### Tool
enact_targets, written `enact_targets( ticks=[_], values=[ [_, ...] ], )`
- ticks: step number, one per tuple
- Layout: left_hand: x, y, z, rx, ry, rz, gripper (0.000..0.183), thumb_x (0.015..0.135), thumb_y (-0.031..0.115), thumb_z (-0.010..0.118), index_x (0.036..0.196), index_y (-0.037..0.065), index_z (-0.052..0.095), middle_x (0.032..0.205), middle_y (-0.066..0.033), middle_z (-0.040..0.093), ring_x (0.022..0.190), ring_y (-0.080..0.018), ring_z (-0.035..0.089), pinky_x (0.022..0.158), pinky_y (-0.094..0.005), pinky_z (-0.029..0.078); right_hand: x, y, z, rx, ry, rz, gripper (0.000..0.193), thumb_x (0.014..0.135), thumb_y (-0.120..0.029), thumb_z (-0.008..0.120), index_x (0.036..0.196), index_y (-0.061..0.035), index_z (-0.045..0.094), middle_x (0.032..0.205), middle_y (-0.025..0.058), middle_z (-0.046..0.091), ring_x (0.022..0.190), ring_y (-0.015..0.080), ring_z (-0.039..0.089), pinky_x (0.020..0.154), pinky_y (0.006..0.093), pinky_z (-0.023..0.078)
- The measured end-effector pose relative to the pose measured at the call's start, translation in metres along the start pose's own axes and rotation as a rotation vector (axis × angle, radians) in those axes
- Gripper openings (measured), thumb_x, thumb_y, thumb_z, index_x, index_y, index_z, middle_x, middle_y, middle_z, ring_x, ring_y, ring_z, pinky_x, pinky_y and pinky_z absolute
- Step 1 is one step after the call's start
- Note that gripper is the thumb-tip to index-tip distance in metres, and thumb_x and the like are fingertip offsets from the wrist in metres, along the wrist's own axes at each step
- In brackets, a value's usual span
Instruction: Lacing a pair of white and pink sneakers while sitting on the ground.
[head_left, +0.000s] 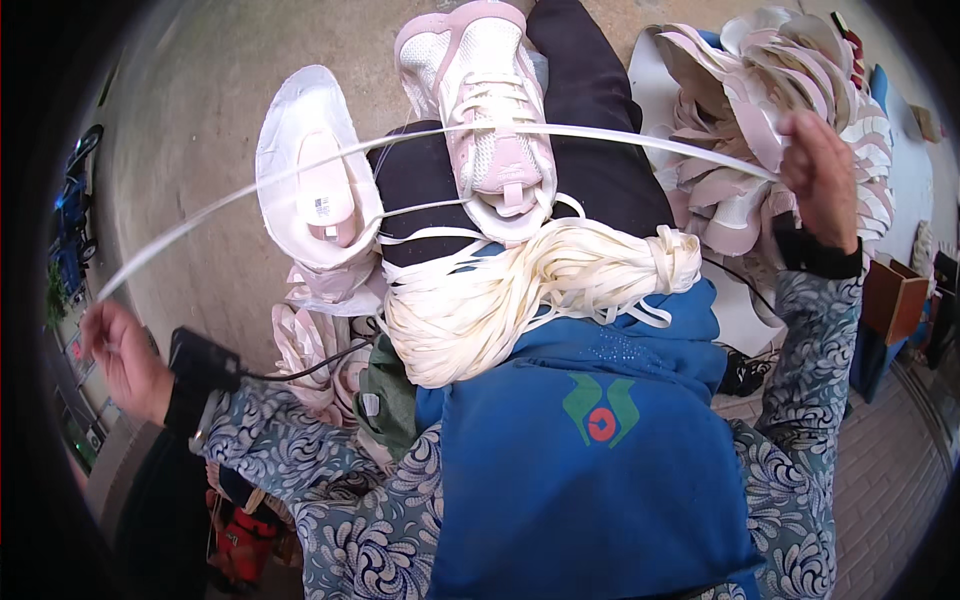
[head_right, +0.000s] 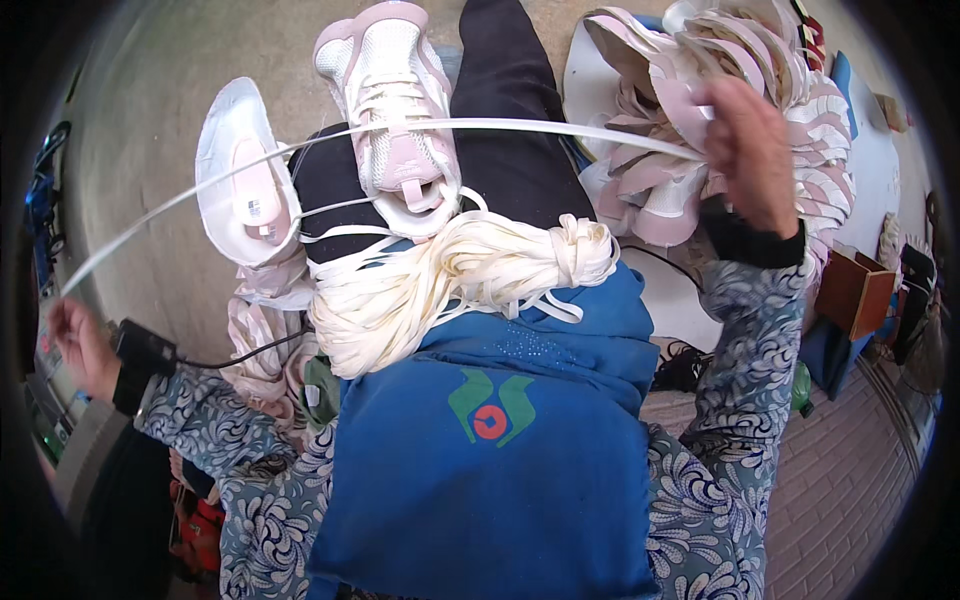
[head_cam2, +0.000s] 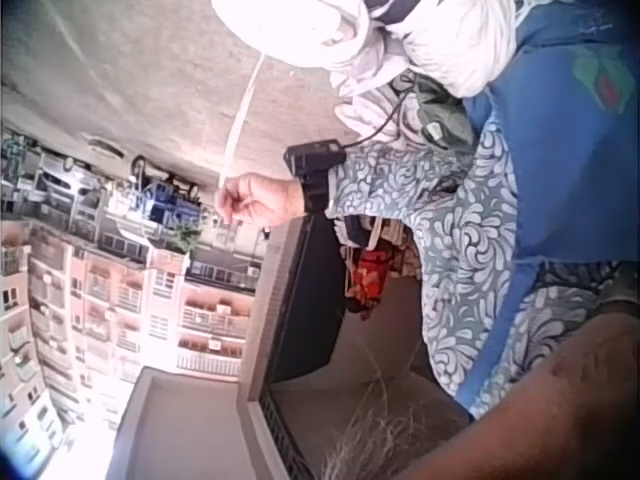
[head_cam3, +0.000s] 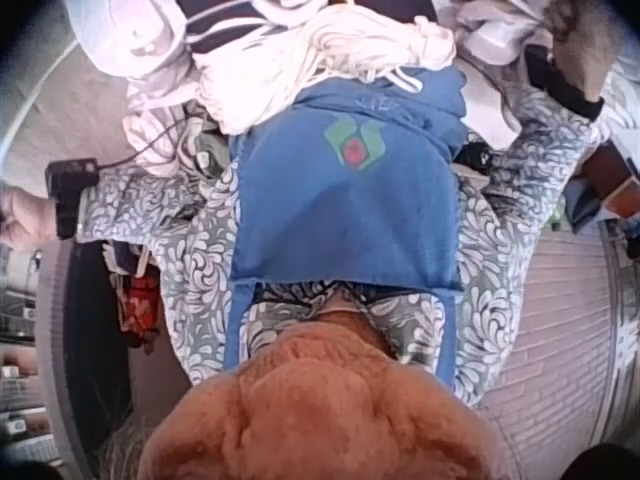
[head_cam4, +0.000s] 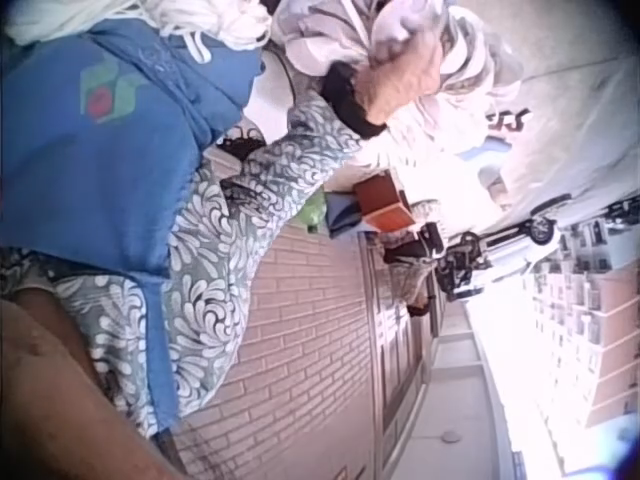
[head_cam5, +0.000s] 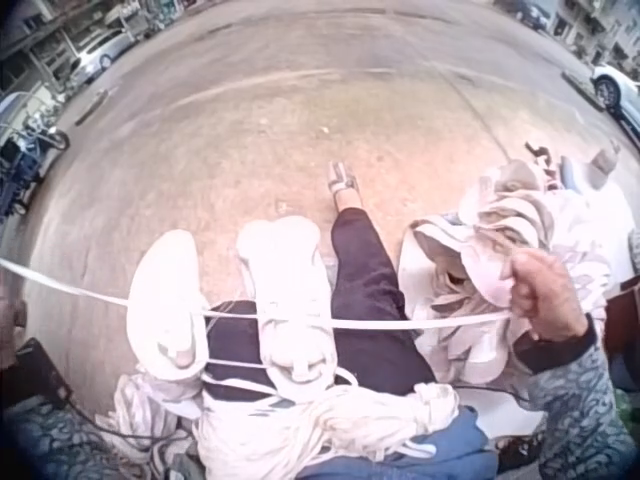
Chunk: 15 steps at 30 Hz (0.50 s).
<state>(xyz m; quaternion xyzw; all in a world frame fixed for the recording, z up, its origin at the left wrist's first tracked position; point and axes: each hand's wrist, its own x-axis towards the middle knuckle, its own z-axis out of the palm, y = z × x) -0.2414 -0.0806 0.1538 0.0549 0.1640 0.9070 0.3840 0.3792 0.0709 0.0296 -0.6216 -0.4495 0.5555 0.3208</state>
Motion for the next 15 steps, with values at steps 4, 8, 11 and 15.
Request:
enact_targets(
  ticks=[4, 8, 11, 15],
  values=[
    [-0.004, 0.044, -0.041, -0.09, 0.158, -0.061, 0.023, 0.091, 0.006, 0.044, 0.068, 0.007, 0.046, 0.062, -0.003, 0.044, 0.068, -0.0159, 0.047, 0.076, -0.0371, 0.04, 0.01, 0.03, -0.01, -0.739, 0.061, -0.31, 0.023, 0.095, -0.023, 0.049, 0.098, -0.0045, 0.062, 0.06, -0.0011, 0.047, 0.052, 0.0078, 0.042, 0.045, 0.0242, 0.035],
    [-0.031, 0.001, -0.037, 0.287, -0.068, -0.248, 0.03, 0.093, 0.01, 0.049, 0.063, 0.007, 0.044, 0.066, -0.0062, 0.049, 0.081, -0.0231, 0.05, 0.088, -0.0424, 0.038, 0.001, 0.04, 0.043, -0.858, -0.309, -0.385, 0.032, 0.092, -0.031, 0.055, 0.088, -0.0006, 0.065, 0.076, 0.0149, 0.066, 0.068, 0.0317, 0.063, 0.064, 0.0388, 0.049],
    [-0.055, -0.056, -0.021, 0.56, 0.091, -0.064, 0.037, 0.093, 0.012, 0.053, 0.058, 0.008, 0.04, 0.071, -0.0067, 0.048, 0.086, -0.0255, 0.049, 0.09, -0.0439, 0.036, -0.009, 0.025, 0.086, -0.831, -0.184, -0.636, 0.02, 0.087, -0.02, 0.057, 0.081, -0.002, 0.066, 0.077, 0.0176, 0.063, 0.073, 0.0343, 0.062, 0.068, 0.0424, 0.048],
    [-0.068, -0.116, -0.011, 0.544, 0.002, -0.253, 0.034, 0.093, 0.018, 0.058, 0.063, 0.009, 0.045, 0.083, -0.0034, 0.055, 0.076, -0.0165, 0.051, 0.076, -0.0333, 0.041, -0.004, 0.007, 0.134, -0.555, -0.197, -0.69, 0.017, 0.085, -0.016, 0.057, 0.082, -0.0027, 0.067, 0.078, 0.0164, 0.062, 0.072, 0.0339, 0.061, 0.068, 0.0421, 0.048]
  ],
)
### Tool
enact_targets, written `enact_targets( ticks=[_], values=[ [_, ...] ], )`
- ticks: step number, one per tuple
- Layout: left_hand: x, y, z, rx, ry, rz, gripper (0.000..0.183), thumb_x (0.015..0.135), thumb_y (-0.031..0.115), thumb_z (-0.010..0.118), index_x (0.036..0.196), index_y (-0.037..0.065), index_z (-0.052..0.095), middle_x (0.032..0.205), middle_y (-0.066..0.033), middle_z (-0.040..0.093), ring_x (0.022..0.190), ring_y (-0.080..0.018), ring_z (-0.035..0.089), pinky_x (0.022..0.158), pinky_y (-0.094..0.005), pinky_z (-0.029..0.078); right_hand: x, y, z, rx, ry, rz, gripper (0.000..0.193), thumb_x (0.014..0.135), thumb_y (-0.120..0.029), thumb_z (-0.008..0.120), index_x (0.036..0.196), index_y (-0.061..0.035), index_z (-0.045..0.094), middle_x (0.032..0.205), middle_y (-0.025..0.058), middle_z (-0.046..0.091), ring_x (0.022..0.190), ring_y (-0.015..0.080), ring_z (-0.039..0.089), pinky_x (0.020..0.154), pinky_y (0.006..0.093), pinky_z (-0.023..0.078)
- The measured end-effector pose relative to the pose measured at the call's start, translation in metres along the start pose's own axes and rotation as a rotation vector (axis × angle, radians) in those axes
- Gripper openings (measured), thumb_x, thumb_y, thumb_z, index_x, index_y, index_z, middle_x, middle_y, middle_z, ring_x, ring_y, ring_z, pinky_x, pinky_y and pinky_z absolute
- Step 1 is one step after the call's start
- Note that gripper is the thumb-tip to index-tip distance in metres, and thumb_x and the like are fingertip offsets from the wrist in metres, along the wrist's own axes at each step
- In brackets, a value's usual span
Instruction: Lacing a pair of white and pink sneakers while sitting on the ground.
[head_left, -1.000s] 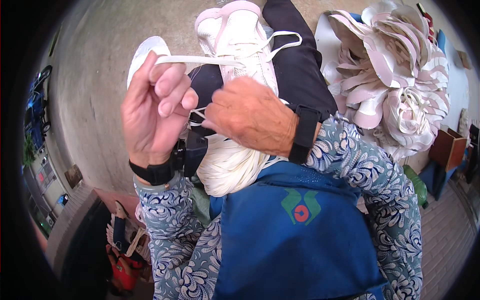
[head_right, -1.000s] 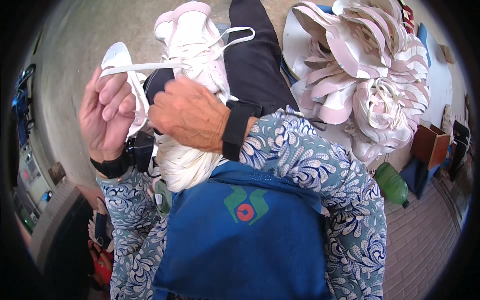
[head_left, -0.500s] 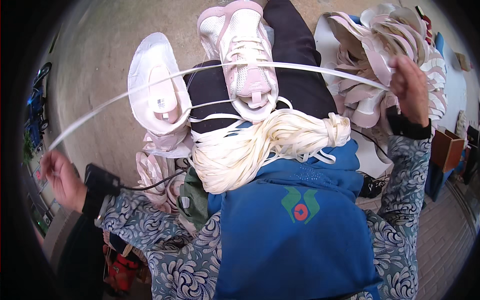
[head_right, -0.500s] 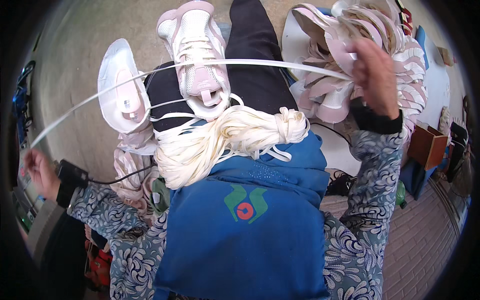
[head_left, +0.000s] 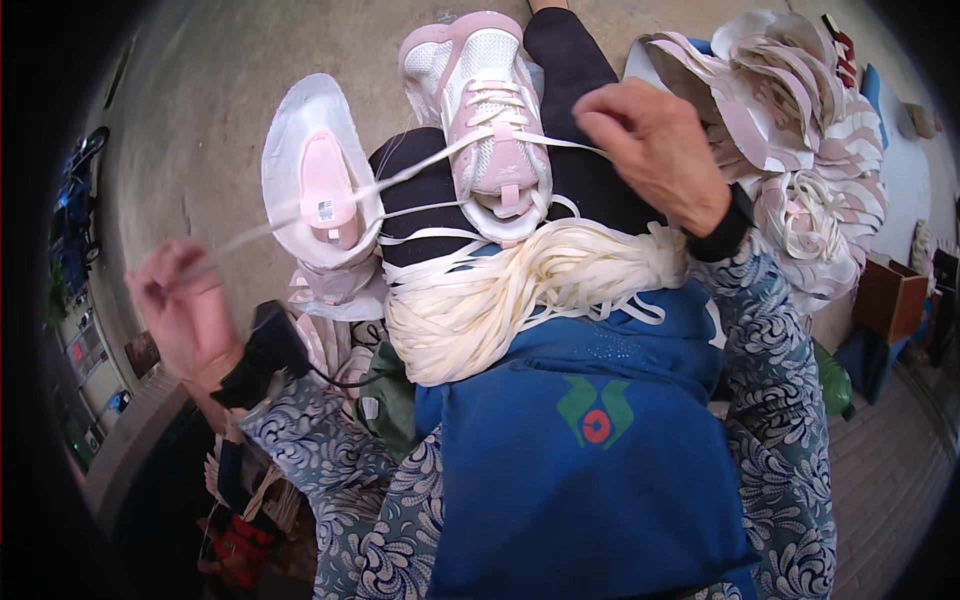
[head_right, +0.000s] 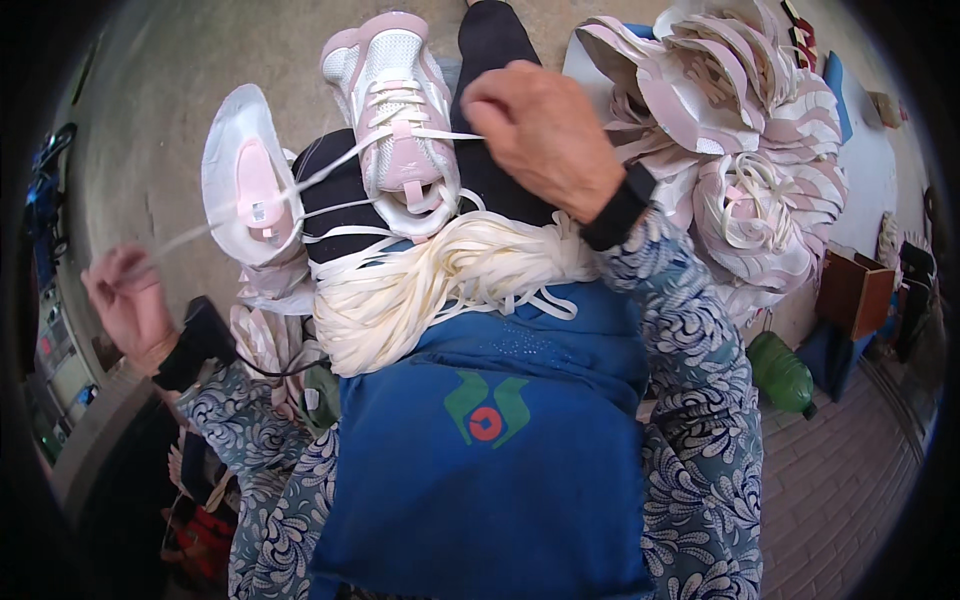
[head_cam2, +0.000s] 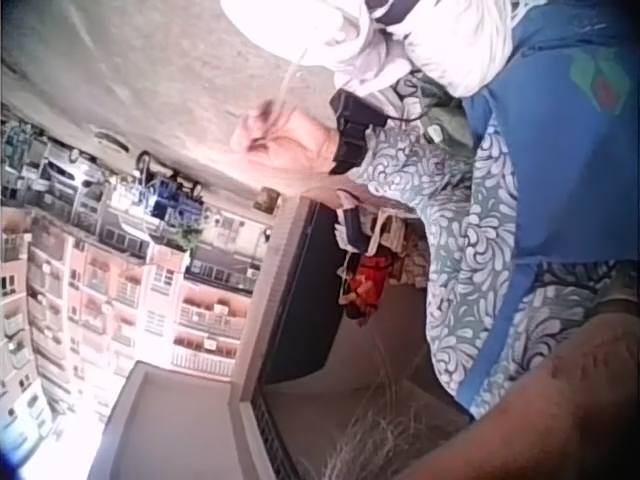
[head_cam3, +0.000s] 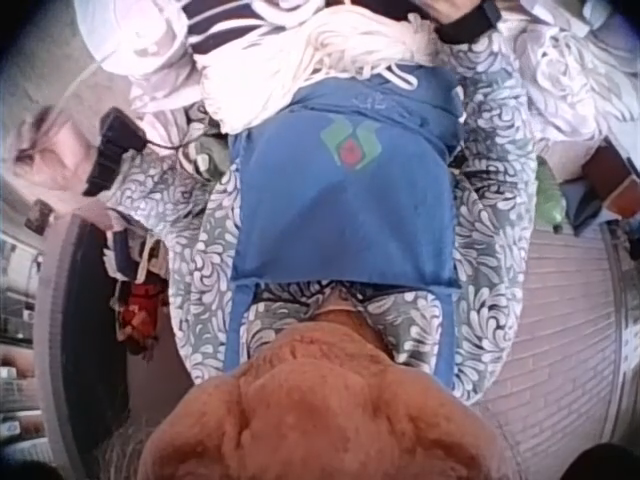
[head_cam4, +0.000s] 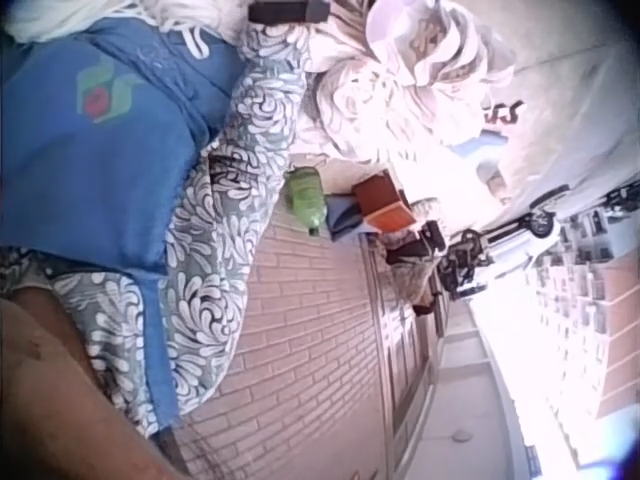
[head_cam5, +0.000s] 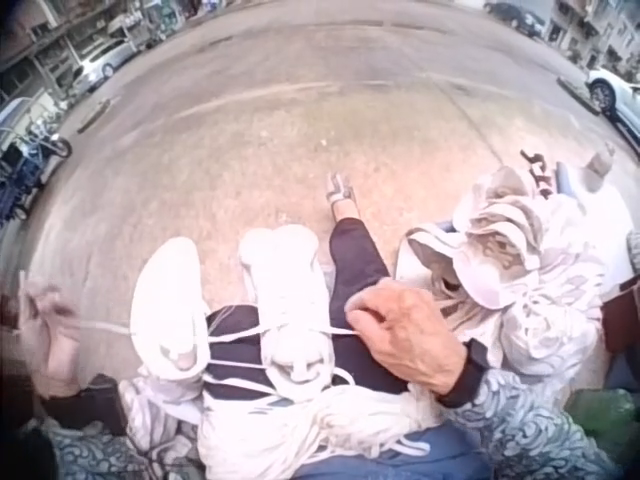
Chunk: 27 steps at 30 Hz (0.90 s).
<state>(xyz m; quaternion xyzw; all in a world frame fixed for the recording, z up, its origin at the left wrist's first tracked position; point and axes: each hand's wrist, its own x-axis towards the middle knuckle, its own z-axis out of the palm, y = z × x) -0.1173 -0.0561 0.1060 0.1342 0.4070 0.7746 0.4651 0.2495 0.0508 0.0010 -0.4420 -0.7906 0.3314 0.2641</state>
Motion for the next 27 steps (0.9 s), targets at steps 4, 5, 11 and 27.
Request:
enact_targets(
  ticks=[4, 5, 11, 27],
  values=[
    [-0.011, -0.07, 0.026, 0.52, -0.252, -0.234, 0.015, 0.091, 0.019, 0.061, 0.086, 0.004, 0.062, 0.083, -0.0005, 0.06, 0.066, -0.0075, 0.053, 0.057, -0.0252, 0.041, 0.016, -0.004, 0.033, -0.07, -0.056, 0.04, 0.022, 0.08, -0.022, 0.062, 0.085, -0.0007, 0.067, 0.076, 0.0172, 0.062, 0.071, 0.0332, 0.062, 0.069, 0.0416, 0.049],
    [-0.016, -0.094, 0.032, 0.952, -0.118, -0.119, 0.015, 0.09, 0.017, 0.061, 0.091, 0.003, 0.065, 0.079, 0.0, 0.059, 0.067, -0.0089, 0.054, 0.057, -0.0262, 0.042, 0.017, -0.002, 0.037, -0.062, -0.027, 0.021, 0.022, 0.08, -0.022, 0.062, 0.085, -0.0007, 0.067, 0.076, 0.0172, 0.062, 0.071, 0.0332, 0.062, 0.069, 0.0416, 0.049],
    [-0.008, -0.179, 0.055, 1.444, -0.548, 0.276, 0.01, 0.084, 0.01, 0.064, 0.092, 0.004, 0.066, 0.08, -0.012, 0.062, 0.071, -0.0256, 0.063, 0.064, -0.0332, 0.05, 0.017, 0.003, 0.044, 0.069, -0.089, 0.102, 0.022, 0.077, -0.02, 0.062, 0.081, 0.0017, 0.063, 0.076, 0.0184, 0.064, 0.072, 0.0332, 0.063, 0.068, 0.0416, 0.049],
    [0.007, -0.178, 0.05, 1.286, -0.464, -0.384, 0.02, 0.095, 0.02, 0.053, 0.094, 0.001, 0.057, 0.064, 0.0018, 0.05, 0.045, -0.004, 0.042, 0.041, -0.0199, 0.034, 0.015, 0.0, 0.043, -0.003, -0.178, 0.159, 0.026, 0.078, -0.022, 0.061, 0.085, 0.0028, 0.062, 0.076, 0.0225, 0.064, 0.071, 0.0389, 0.064, 0.068, 0.0454, 0.051]
  ],
)
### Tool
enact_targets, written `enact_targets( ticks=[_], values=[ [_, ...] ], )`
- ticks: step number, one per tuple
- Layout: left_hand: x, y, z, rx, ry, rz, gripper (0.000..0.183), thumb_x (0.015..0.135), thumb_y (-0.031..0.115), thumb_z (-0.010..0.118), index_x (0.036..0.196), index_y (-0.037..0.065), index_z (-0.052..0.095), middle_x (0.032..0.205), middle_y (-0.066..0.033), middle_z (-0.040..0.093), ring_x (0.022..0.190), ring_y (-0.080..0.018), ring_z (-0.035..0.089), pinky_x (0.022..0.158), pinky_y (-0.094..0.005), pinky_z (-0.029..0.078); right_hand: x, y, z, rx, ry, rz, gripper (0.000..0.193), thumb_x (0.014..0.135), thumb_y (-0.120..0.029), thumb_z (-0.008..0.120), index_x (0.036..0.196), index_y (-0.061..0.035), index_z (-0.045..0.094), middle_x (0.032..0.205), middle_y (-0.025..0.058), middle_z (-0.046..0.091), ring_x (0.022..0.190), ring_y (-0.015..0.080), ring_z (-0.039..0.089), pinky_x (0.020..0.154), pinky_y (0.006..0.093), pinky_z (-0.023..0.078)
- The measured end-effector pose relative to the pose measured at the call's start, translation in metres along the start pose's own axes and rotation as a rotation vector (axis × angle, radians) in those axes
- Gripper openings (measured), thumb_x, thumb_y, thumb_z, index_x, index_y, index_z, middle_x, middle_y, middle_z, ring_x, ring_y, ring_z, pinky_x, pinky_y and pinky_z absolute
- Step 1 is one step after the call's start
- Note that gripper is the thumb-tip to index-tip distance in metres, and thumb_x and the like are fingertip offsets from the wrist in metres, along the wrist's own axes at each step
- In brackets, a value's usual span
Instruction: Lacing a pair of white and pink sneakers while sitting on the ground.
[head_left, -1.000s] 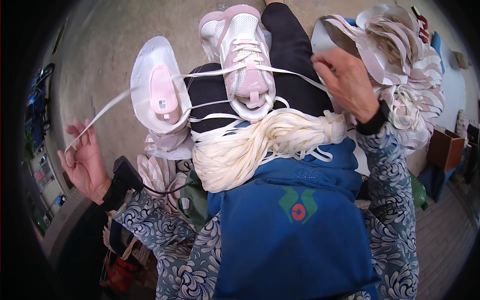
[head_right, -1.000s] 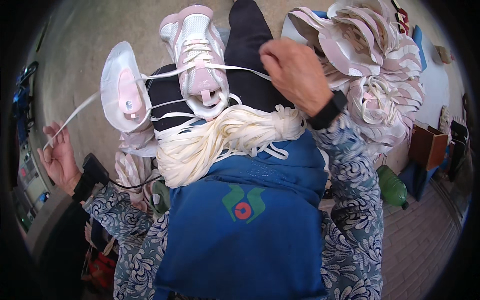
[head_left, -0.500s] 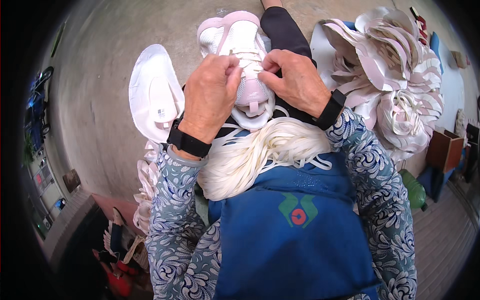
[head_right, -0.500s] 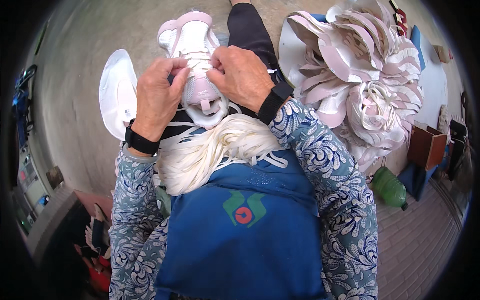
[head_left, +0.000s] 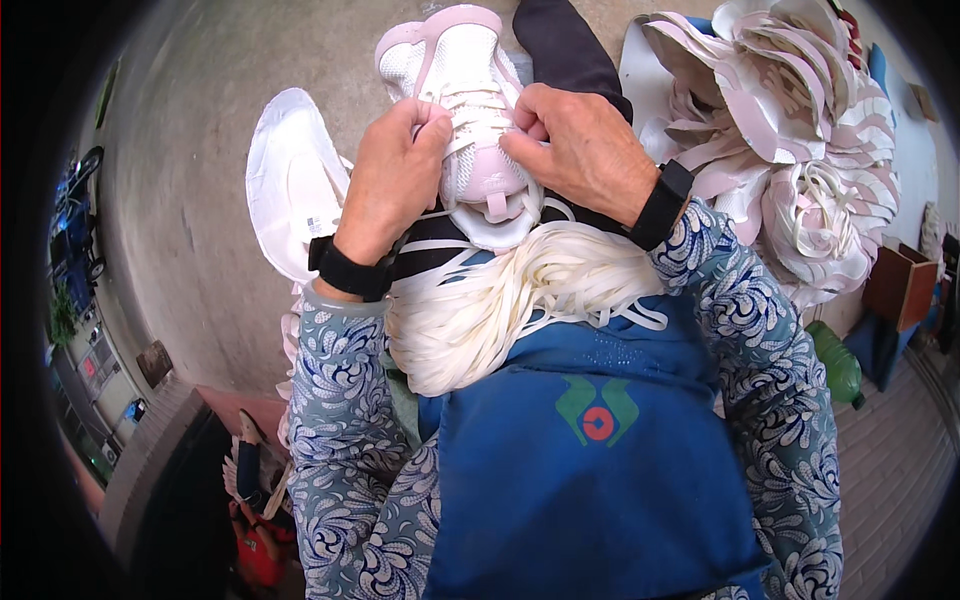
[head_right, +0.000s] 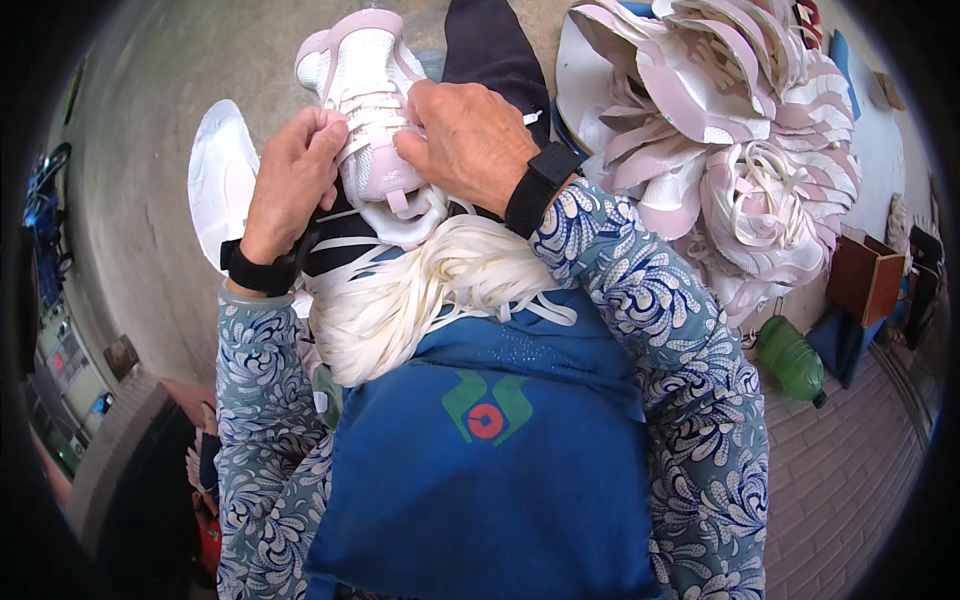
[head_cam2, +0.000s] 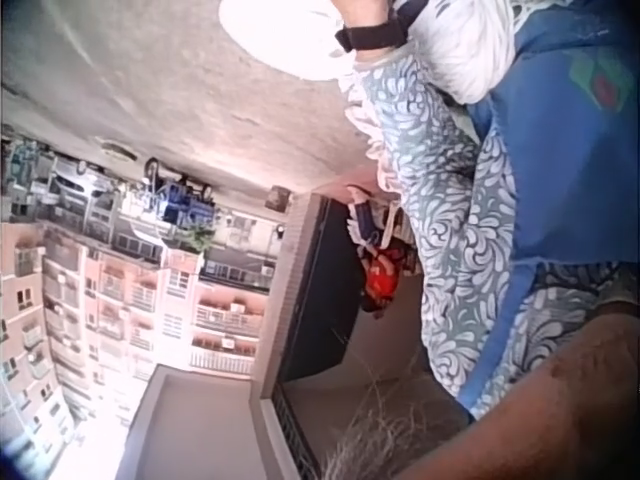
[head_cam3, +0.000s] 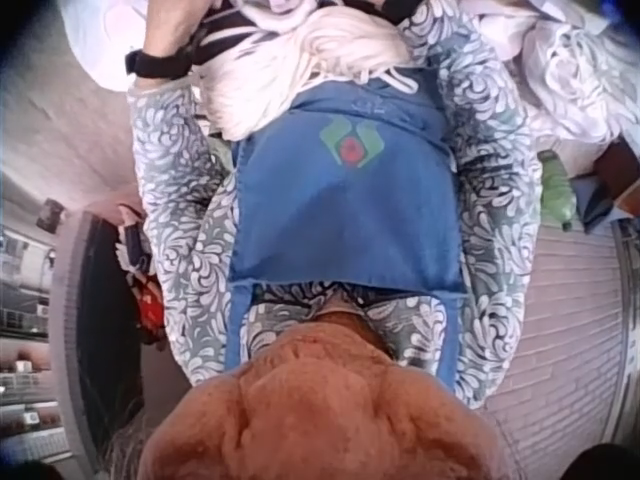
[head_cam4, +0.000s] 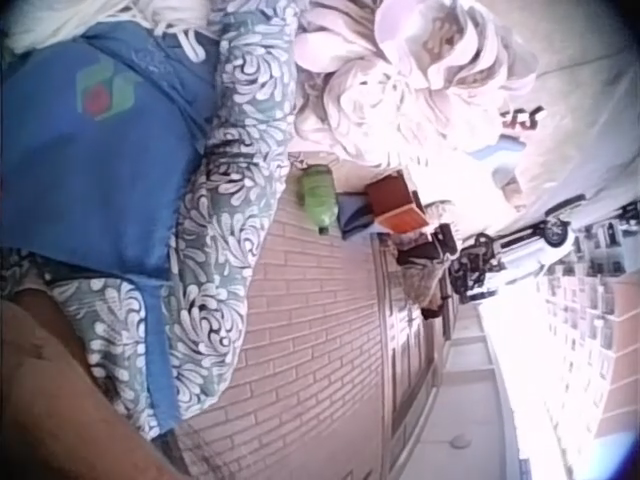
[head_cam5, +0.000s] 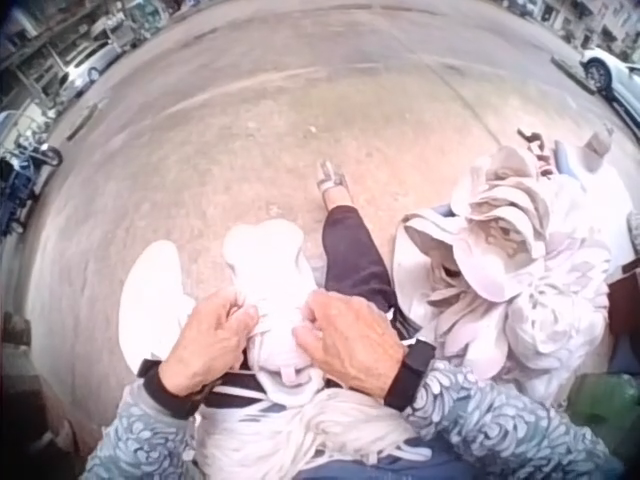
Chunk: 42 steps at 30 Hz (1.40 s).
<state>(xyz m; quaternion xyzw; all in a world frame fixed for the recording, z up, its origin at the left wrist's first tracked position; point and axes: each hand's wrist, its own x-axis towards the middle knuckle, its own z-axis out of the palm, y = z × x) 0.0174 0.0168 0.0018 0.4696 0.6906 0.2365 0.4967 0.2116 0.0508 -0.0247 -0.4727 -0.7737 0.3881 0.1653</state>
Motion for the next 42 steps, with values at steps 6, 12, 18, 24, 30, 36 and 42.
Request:
enact_targets(
  ticks=[6, 12, 18, 24, 30, 36, 42],
  values=[
    [0.0, -0.003, 0.002, 0.215, 0.083, 0.052, 0.019, 0.094, 0.021, 0.053, 0.091, 0.002, 0.055, 0.064, 0.0012, 0.05, 0.045, -0.0052, 0.044, 0.04, -0.0202, 0.037, 0.003, -0.003, -0.003, -0.018, -0.018, 0.048, 0.026, 0.078, -0.023, 0.061, 0.08, 0.0025, 0.063, 0.07, 0.0233, 0.063, 0.07, 0.0381, 0.065, 0.067, 0.0447, 0.051],
    [-0.001, -0.007, -0.002, 0.036, 0.093, -0.068, 0.023, 0.089, 0.02, 0.056, 0.092, -0.003, 0.053, 0.068, -0.0087, 0.059, 0.053, -0.0146, 0.058, 0.049, -0.0281, 0.045, 0.006, 0.005, -0.014, 0.082, -0.095, -0.087, 0.023, 0.079, -0.021, 0.059, 0.073, 0.0007, 0.064, 0.069, 0.0216, 0.062, 0.066, 0.0385, 0.062, 0.063, 0.0434, 0.049],
    [-0.014, -0.016, 0.008, 0.432, 0.186, 0.399, 0.032, 0.083, 0.026, 0.069, 0.094, 0.0, 0.053, 0.068, -0.0041, 0.053, 0.055, -0.0125, 0.051, 0.052, -0.0281, 0.044, 0.012, 0.009, -0.017, 0.045, -0.153, -0.133, 0.023, 0.081, -0.02, 0.061, 0.077, 0.0017, 0.062, 0.067, 0.0176, 0.059, 0.061, 0.0314, 0.057, 0.059, 0.0391, 0.045],
    [-0.006, -0.016, 0.008, 0.507, 0.243, 0.424, 0.021, 0.081, 0.016, 0.063, 0.088, -0.001, 0.053, 0.068, -0.0136, 0.057, 0.058, -0.0243, 0.055, 0.057, -0.035, 0.046, -0.011, -0.006, -0.01, -0.221, -0.127, -0.157, 0.024, 0.078, -0.023, 0.065, 0.082, 0.0006, 0.063, 0.07, 0.0228, 0.063, 0.068, 0.0396, 0.063, 0.064, 0.0474, 0.051],
    [0.012, -0.013, -0.006, 0.551, 0.245, 0.474, 0.013, 0.082, 0.012, 0.057, 0.082, -0.001, 0.053, 0.064, -0.0168, 0.056, 0.057, -0.0288, 0.055, 0.055, -0.0371, 0.045, 0.008, 0.001, -0.011, -0.209, -0.041, -0.19, 0.021, 0.076, -0.017, 0.06, 0.082, 0.0019, 0.064, 0.07, 0.0251, 0.062, 0.068, 0.0411, 0.064, 0.066, 0.0478, 0.053],
    [0.016, -0.02, -0.006, 0.517, 0.268, 0.452, 0.014, 0.081, 0.011, 0.059, 0.081, -0.001, 0.053, 0.063, -0.0156, 0.056, 0.056, -0.0266, 0.053, 0.055, -0.0365, 0.044, 0.01, 0.009, -0.005, -0.113, -0.055, -0.209, 0.02, 0.075, -0.014, 0.056, 0.083, 0.0026, 0.064, 0.071, 0.026, 0.061, 0.07, 0.041, 0.064, 0.068, 0.0474, 0.052],
    [0.009, -0.021, 0.002, 0.575, 0.284, 0.54, 0.013, 0.078, 0.01, 0.063, 0.082, 0.001, 0.053, 0.076, -0.0184, 0.057, 0.07, -0.0394, 0.059, 0.06, -0.0439, 0.047, 0.0, 0.009, -0.001, -0.088, -0.078, -0.183, 0.021, 0.077, -0.012, 0.055, 0.079, 0.0072, 0.061, 0.067, 0.0277, 0.059, 0.066, 0.0418, 0.063, 0.065, 0.0462, 0.052]
  ],
)
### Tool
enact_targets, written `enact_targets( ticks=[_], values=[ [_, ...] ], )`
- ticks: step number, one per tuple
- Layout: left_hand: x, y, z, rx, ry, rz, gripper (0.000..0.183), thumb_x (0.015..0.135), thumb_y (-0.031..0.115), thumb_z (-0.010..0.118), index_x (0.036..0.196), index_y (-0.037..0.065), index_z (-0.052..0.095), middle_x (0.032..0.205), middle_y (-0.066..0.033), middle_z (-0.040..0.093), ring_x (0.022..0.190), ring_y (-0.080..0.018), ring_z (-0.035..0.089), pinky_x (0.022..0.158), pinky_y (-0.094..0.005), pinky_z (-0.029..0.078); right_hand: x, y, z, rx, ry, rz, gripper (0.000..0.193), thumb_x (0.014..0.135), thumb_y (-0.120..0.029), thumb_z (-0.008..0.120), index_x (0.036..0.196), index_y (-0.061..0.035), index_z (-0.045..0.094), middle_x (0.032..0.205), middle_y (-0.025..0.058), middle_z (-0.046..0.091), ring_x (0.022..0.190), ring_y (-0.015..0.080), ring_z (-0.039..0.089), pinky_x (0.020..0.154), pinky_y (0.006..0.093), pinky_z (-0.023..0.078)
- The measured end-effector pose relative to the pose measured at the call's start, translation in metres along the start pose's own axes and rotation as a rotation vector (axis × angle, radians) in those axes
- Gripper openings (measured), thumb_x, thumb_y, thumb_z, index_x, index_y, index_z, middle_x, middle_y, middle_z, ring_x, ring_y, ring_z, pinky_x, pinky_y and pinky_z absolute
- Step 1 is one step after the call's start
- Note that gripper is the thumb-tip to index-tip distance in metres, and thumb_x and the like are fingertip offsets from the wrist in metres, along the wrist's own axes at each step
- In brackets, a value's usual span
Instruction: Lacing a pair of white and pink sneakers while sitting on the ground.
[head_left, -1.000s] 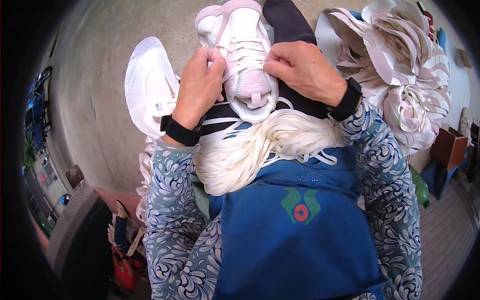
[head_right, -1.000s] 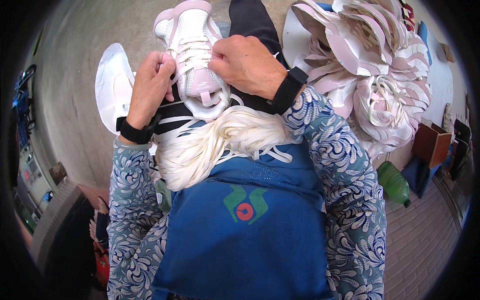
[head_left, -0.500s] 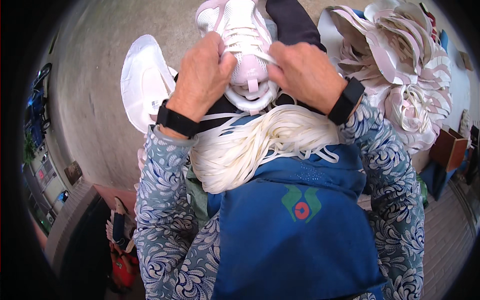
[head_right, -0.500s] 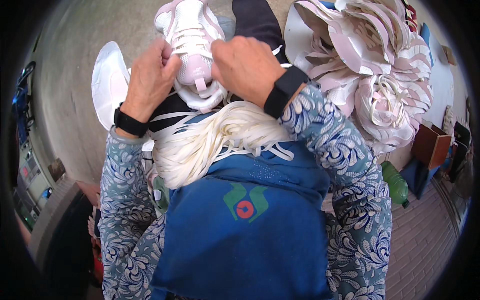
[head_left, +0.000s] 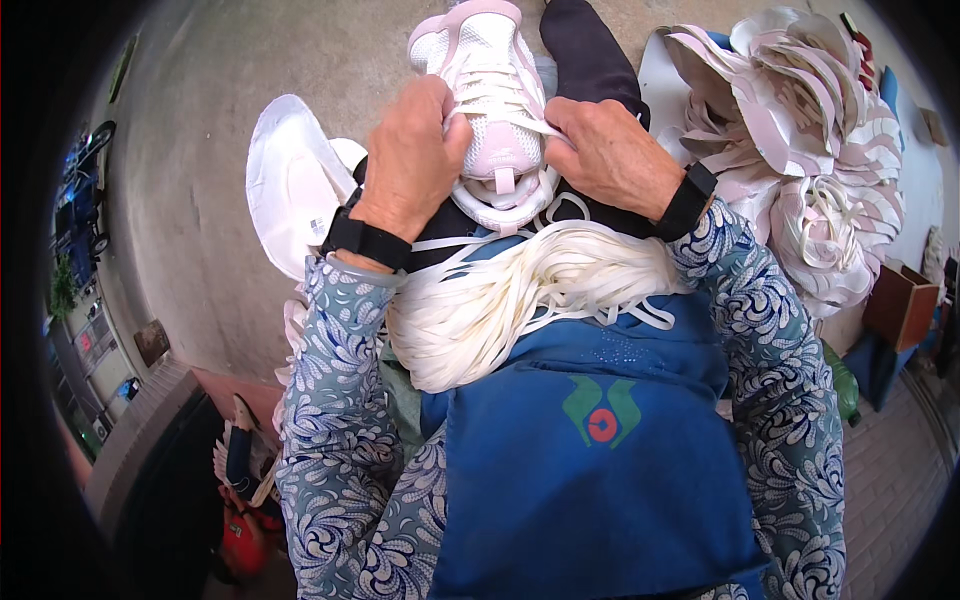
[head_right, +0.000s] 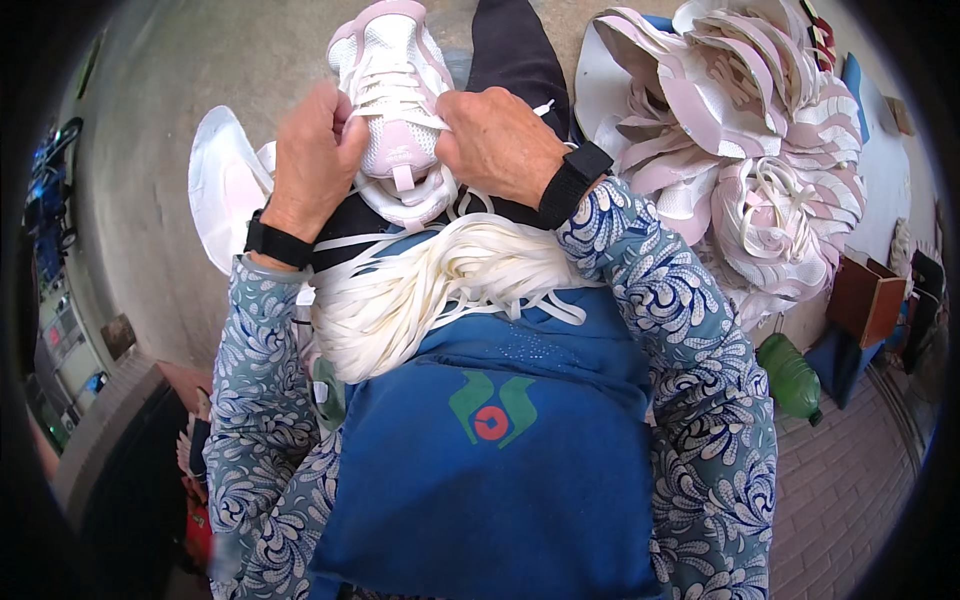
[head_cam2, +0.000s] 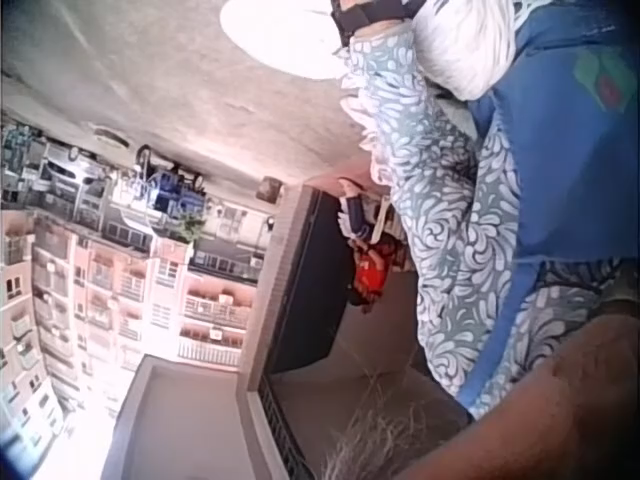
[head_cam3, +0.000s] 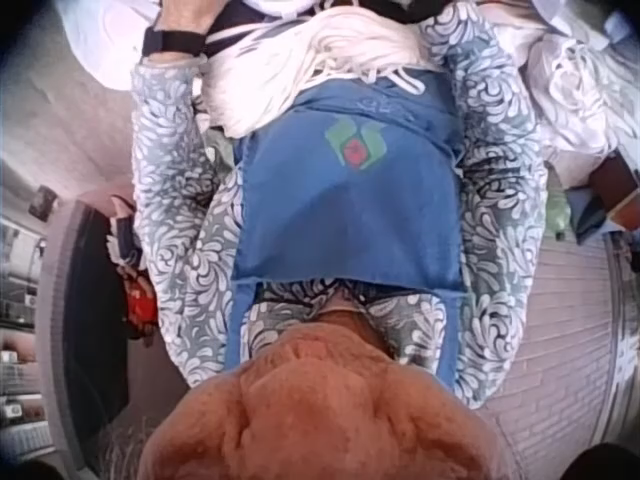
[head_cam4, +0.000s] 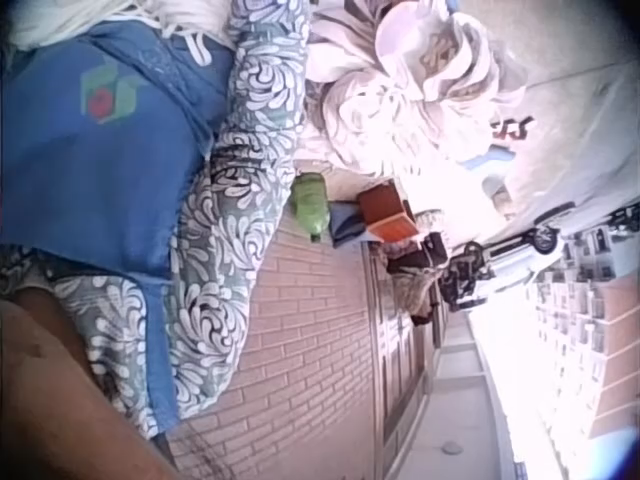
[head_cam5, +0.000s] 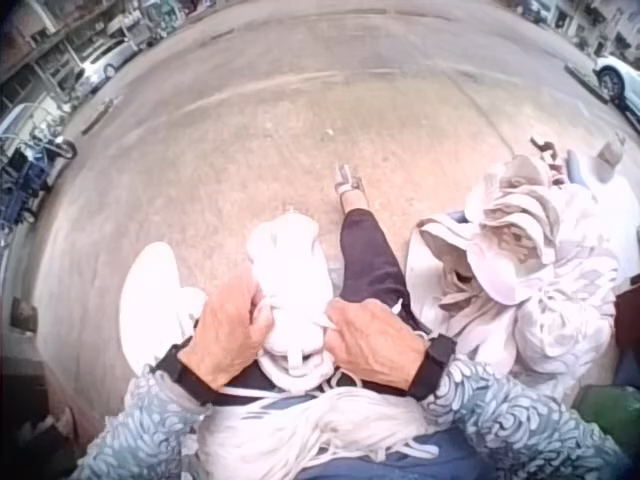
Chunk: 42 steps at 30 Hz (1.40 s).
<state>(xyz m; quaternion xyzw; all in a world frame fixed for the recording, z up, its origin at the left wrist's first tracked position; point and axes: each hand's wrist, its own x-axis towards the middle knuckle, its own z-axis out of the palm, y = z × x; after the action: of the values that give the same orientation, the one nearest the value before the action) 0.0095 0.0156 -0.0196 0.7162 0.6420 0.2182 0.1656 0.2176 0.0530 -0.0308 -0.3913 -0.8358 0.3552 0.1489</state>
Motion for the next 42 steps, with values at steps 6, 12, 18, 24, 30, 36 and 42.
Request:
enact_targets(
  ticks=[6, 12, 18, 24, 30, 36, 42],
  values=[
    [-0.013, 0.012, 0.001, 0.087, 0.118, 0.108, 0.013, 0.079, 0.003, 0.064, 0.087, 0.007, 0.054, 0.083, -0.011, 0.054, 0.068, -0.0327, 0.061, 0.056, -0.0384, 0.049, -0.002, -0.005, 0.0, 0.044, 0.039, 0.064, 0.022, 0.076, -0.015, 0.058, 0.076, 0.0064, 0.06, 0.065, 0.028, 0.059, 0.065, 0.0424, 0.063, 0.063, 0.0466, 0.052],
    [-0.016, 0.018, -0.002, 0.031, 0.156, 0.099, 0.013, 0.079, 0.003, 0.065, 0.088, 0.007, 0.058, 0.082, -0.009, 0.053, 0.068, -0.0298, 0.061, 0.057, -0.0367, 0.05, -0.001, -0.004, 0.0, 0.059, 0.039, 0.09, 0.026, 0.074, -0.02, 0.058, 0.072, 0.0061, 0.059, 0.064, 0.028, 0.058, 0.063, 0.043, 0.062, 0.063, 0.0479, 0.051],
    [-0.018, 0.02, -0.007, 0.172, 0.095, 0.099, 0.015, 0.082, 0.003, 0.064, 0.095, 0.009, 0.067, 0.084, -0.0095, 0.056, 0.069, -0.0252, 0.061, 0.058, -0.0337, 0.048, -0.001, -0.004, -0.002, 0.064, 0.042, 0.071, 0.026, 0.074, -0.02, 0.057, 0.072, 0.006, 0.059, 0.064, 0.0275, 0.058, 0.063, 0.0429, 0.061, 0.062, 0.0477, 0.051],
    [-0.016, 0.022, -0.006, 0.231, 0.086, 0.076, 0.017, 0.083, 0.005, 0.063, 0.099, 0.01, 0.066, 0.086, -0.0088, 0.057, 0.069, -0.0259, 0.062, 0.058, -0.0355, 0.049, 0.001, -0.005, -0.002, 0.058, 0.02, 0.098, 0.028, 0.074, -0.021, 0.056, 0.073, 0.0063, 0.06, 0.067, 0.0276, 0.059, 0.064, 0.0421, 0.062, 0.063, 0.0467, 0.051],
    [-0.004, 0.018, -0.015, 0.118, -0.093, 0.055, 0.014, 0.079, 0.004, 0.062, 0.093, 0.007, 0.063, 0.085, -0.0095, 0.056, 0.071, -0.0244, 0.059, 0.061, -0.0335, 0.047, 0.002, -0.004, -0.001, 0.043, 0.008, 0.082, 0.029, 0.073, -0.022, 0.057, 0.073, 0.007, 0.06, 0.069, 0.0277, 0.06, 0.065, 0.0421, 0.062, 0.064, 0.0465, 0.052],
    [-0.017, 0.021, -0.016, -0.004, -0.014, -0.008, 0.017, 0.075, 0.003, 0.062, 0.091, 0.005, 0.06, 0.086, -0.0124, 0.054, 0.073, -0.0313, 0.06, 0.062, -0.0406, 0.048, 0.001, -0.004, -0.002, 0.037, 0.014, 0.074, 0.029, 0.073, -0.022, 0.058, 0.072, 0.0065, 0.06, 0.069, 0.0272, 0.06, 0.066, 0.042, 0.063, 0.064, 0.0464, 0.051],
    [-0.013, 0.017, -0.013, 0.065, -0.051, 0.07, 0.016, 0.075, 0.003, 0.061, 0.091, 0.006, 0.062, 0.085, -0.011, 0.055, 0.071, -0.0293, 0.059, 0.062, -0.036, 0.048, 0.001, -0.004, -0.003, 0.036, -0.004, 0.088, 0.03, 0.073, -0.024, 0.059, 0.073, 0.0064, 0.061, 0.071, 0.0265, 0.061, 0.068, 0.0416, 0.063, 0.065, 0.0456, 0.052]
  ],
)
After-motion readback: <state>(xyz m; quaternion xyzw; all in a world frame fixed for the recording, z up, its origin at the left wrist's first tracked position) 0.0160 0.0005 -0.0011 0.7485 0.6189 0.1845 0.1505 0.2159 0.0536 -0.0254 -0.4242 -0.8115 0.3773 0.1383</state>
